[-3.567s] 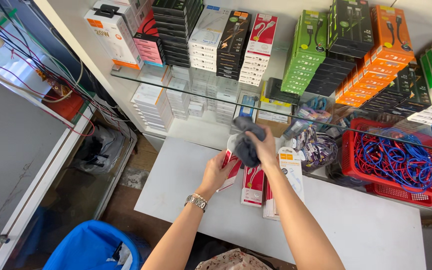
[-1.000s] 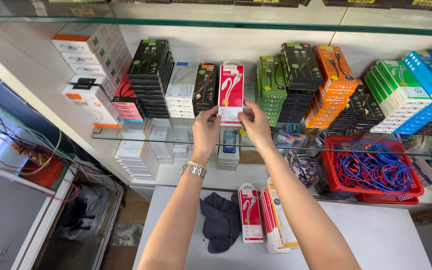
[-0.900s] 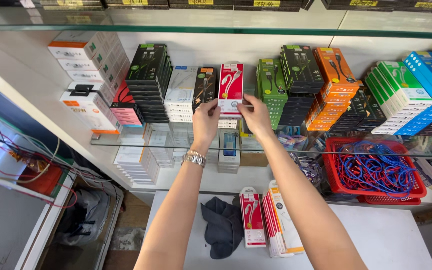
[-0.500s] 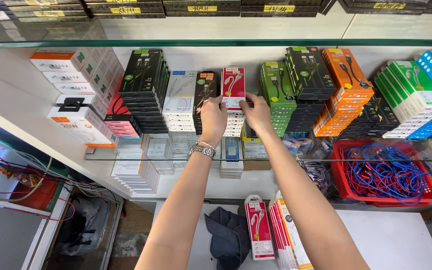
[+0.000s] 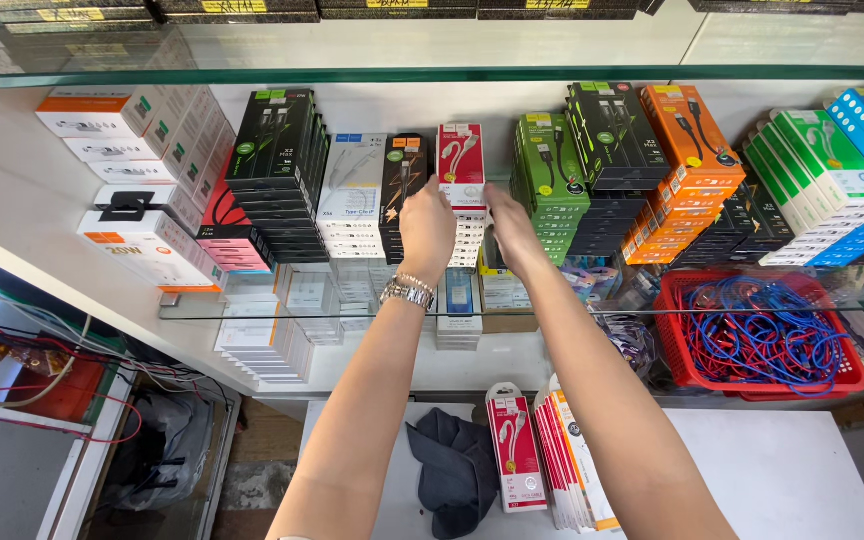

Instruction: The person wipes the surfaces of small product boxes with a dark cloth and places them on a glass shelf. They handle multiple boxes one at a time, wiping each before stacking them on the shelf.

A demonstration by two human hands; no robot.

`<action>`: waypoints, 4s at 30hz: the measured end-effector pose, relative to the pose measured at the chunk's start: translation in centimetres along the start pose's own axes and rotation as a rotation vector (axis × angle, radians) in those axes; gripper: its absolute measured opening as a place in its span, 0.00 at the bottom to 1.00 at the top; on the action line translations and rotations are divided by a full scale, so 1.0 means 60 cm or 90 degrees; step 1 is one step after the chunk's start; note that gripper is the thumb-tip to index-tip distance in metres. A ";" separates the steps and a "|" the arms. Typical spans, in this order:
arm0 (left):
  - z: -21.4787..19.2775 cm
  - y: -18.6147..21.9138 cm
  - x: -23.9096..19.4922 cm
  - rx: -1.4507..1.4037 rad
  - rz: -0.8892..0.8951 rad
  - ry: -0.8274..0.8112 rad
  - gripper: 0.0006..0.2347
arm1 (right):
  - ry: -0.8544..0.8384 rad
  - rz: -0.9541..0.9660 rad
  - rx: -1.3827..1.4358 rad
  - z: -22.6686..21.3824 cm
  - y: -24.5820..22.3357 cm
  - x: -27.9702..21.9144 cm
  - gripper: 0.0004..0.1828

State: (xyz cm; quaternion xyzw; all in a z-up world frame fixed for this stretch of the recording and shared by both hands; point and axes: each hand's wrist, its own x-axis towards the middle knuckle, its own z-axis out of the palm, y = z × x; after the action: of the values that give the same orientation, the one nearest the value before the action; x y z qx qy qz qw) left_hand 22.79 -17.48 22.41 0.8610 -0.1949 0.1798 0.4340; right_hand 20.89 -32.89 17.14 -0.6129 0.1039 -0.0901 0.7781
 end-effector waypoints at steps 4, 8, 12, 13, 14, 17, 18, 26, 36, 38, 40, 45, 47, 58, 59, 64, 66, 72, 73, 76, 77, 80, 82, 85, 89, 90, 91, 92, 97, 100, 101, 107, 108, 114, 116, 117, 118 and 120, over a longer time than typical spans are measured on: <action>-0.017 -0.004 -0.055 0.014 0.140 0.100 0.18 | 0.003 0.081 0.014 -0.020 0.038 -0.018 0.51; -0.015 -0.032 -0.105 0.145 0.214 0.055 0.29 | 0.031 0.014 0.054 -0.017 0.078 -0.041 0.56; -0.003 -0.059 -0.137 0.149 0.188 0.044 0.32 | 0.004 -0.032 0.054 0.005 0.101 -0.047 0.54; 0.000 -0.063 -0.140 0.169 0.184 0.033 0.32 | -0.021 -0.036 0.047 0.009 0.103 -0.047 0.54; 0.003 -0.066 -0.140 0.188 0.180 0.023 0.32 | -0.010 -0.045 0.057 0.011 0.102 -0.044 0.53; 0.008 -0.072 -0.141 0.189 0.209 0.027 0.33 | 0.013 -0.042 0.067 0.017 0.104 -0.046 0.52; 0.007 -0.073 -0.140 0.217 0.207 0.008 0.33 | 0.014 -0.028 0.057 0.020 0.102 -0.046 0.51; 0.006 -0.066 -0.136 0.220 0.189 -0.013 0.34 | 0.027 -0.043 0.044 0.028 0.083 -0.050 0.50; -0.017 -0.055 -0.142 0.047 0.104 0.131 0.26 | 0.094 -0.112 -0.074 0.026 0.037 -0.057 0.46; -0.022 -0.061 -0.160 0.031 0.054 0.140 0.21 | 0.104 -0.085 -0.094 0.024 0.033 -0.056 0.45; -0.018 -0.066 -0.182 -0.047 -0.016 0.106 0.13 | 0.111 -0.031 -0.067 0.021 0.037 -0.054 0.46; 0.005 -0.081 -0.215 -0.130 -0.155 -0.085 0.17 | 0.026 0.027 0.005 0.006 0.073 -0.056 0.50; 0.014 -0.081 -0.208 -0.164 -0.121 -0.090 0.21 | 0.021 0.028 0.010 0.003 0.080 -0.053 0.51; 0.027 -0.070 -0.182 -0.195 -0.184 -0.130 0.24 | -0.008 0.000 -0.021 0.028 0.067 -0.077 0.49; 0.025 -0.071 -0.183 -0.195 -0.182 -0.135 0.25 | -0.002 0.010 -0.040 0.031 0.065 -0.079 0.49; 0.017 -0.078 -0.207 -0.238 -0.134 -0.083 0.24 | 0.043 0.021 -0.070 0.016 0.082 -0.104 0.47; 0.013 -0.079 -0.226 -0.260 -0.182 -0.073 0.19 | 0.125 -0.040 -0.040 0.007 0.099 -0.129 0.43; 0.036 -0.078 -0.360 -0.299 -0.267 -0.087 0.11 | 0.139 -0.026 -0.053 -0.045 0.180 -0.258 0.28; 0.050 -0.082 -0.388 -0.294 -0.280 -0.113 0.11 | 0.131 0.004 -0.079 -0.058 0.199 -0.281 0.28; 0.100 -0.100 -0.470 -0.307 -0.348 -0.190 0.13 | 0.129 0.029 -0.155 -0.091 0.252 -0.337 0.29; 0.122 -0.108 -0.493 -0.318 -0.375 -0.215 0.13 | 0.150 0.007 -0.212 -0.102 0.270 -0.359 0.29; 0.177 -0.138 -0.558 -0.208 -0.467 -0.324 0.17 | 0.184 -0.006 -0.319 -0.116 0.335 -0.428 0.30; 0.205 -0.152 -0.599 -0.229 -0.499 -0.305 0.18 | 0.175 0.049 -0.301 -0.123 0.377 -0.454 0.32; 0.230 -0.170 -0.648 -0.241 -0.567 -0.312 0.19 | 0.175 0.248 -0.296 -0.136 0.435 -0.481 0.34; 0.247 -0.185 -0.691 -0.248 -0.591 -0.320 0.19 | 0.189 0.185 -0.424 -0.154 0.481 -0.497 0.37; 0.251 -0.186 -0.698 -0.328 -0.611 -0.318 0.19 | 0.179 0.191 -0.416 -0.157 0.484 -0.501 0.37; 0.254 -0.186 -0.705 -0.408 -0.629 -0.315 0.19 | 0.168 0.195 -0.407 -0.159 0.483 -0.506 0.37; 0.256 -0.185 -0.709 -0.489 -0.646 -0.310 0.19 | 0.160 0.200 -0.388 -0.161 0.479 -0.511 0.37; 0.230 -0.162 -0.688 -0.434 -0.674 -0.210 0.19 | 0.125 0.186 -0.378 -0.145 0.428 -0.534 0.37; 0.182 -0.148 -0.662 -0.436 -0.638 -0.164 0.16 | 0.097 0.147 -0.310 -0.123 0.411 -0.536 0.40; 0.162 -0.148 -0.649 -0.432 -0.613 -0.156 0.14 | 0.072 0.137 -0.297 -0.115 0.410 -0.531 0.39; 0.048 -0.201 -0.609 -0.526 -0.611 0.032 0.14 | -0.110 0.041 -0.430 -0.064 0.443 -0.510 0.35; 0.030 -0.209 -0.612 -0.476 -0.606 0.038 0.14 | -0.168 -0.020 -0.536 -0.057 0.447 -0.515 0.35; -0.046 -0.211 -0.609 -0.415 -0.543 0.053 0.16 | -0.372 -0.145 -0.898 -0.024 0.443 -0.546 0.40; -0.068 -0.202 -0.608 -0.459 -0.603 0.016 0.14 | -0.324 -0.103 -0.822 -0.020 0.442 -0.537 0.30; -0.080 -0.200 -0.607 -0.461 -0.585 -0.003 0.14 | -0.288 -0.052 -0.754 -0.019 0.439 -0.517 0.26; -0.091 -0.198 -0.605 -0.462 -0.567 -0.021 0.13 | -0.253 -0.002 -0.686 -0.021 0.433 -0.501 0.22; -0.099 -0.194 -0.594 -0.413 -0.562 -0.072 0.13 | -0.095 0.105 -0.451 -0.029 0.402 -0.455 0.27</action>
State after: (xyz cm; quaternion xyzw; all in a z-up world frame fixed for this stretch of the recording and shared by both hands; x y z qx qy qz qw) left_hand -2.96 0.17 0.76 0.6913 0.1165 -0.1354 0.7001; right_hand -5.55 -21.61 -5.30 -0.8387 0.1210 0.0592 0.5277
